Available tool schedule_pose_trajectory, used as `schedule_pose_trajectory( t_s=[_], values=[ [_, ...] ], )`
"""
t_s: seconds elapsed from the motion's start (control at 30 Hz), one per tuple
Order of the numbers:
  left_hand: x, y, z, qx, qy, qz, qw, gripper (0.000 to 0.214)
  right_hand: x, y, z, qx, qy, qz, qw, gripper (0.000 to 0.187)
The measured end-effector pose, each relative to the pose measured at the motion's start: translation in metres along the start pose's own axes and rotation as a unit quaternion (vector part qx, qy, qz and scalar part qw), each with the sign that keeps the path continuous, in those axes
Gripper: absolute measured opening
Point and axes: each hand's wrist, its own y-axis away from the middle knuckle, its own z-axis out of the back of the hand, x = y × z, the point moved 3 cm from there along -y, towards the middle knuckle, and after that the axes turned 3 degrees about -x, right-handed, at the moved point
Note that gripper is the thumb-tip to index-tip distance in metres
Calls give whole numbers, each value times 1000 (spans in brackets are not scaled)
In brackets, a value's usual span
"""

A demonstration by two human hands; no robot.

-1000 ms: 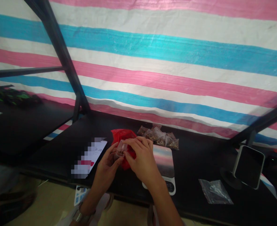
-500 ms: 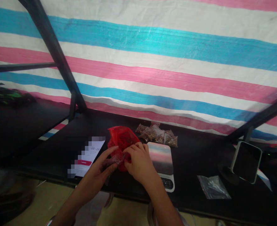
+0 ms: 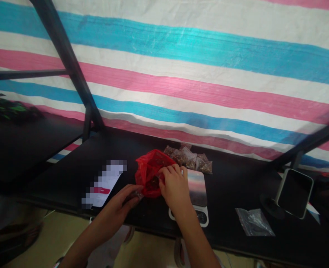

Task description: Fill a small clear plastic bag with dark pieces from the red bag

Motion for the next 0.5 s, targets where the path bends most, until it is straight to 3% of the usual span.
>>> schedule_pose_trajectory(
  t_s=[0.13, 0.3, 0.5],
  values=[
    [5, 1, 0, -54, 7, 6, 998, 27, 2, 2, -1, -23, 9, 8, 1000, 20],
    [3, 1, -11, -13, 42, 21, 999, 28, 3, 3, -10, -39, 9, -10, 999, 20],
    [4, -2, -20, -15, 75, 14, 997, 33, 0, -1, -17, -33, -36, -19, 999, 18]
  ],
)
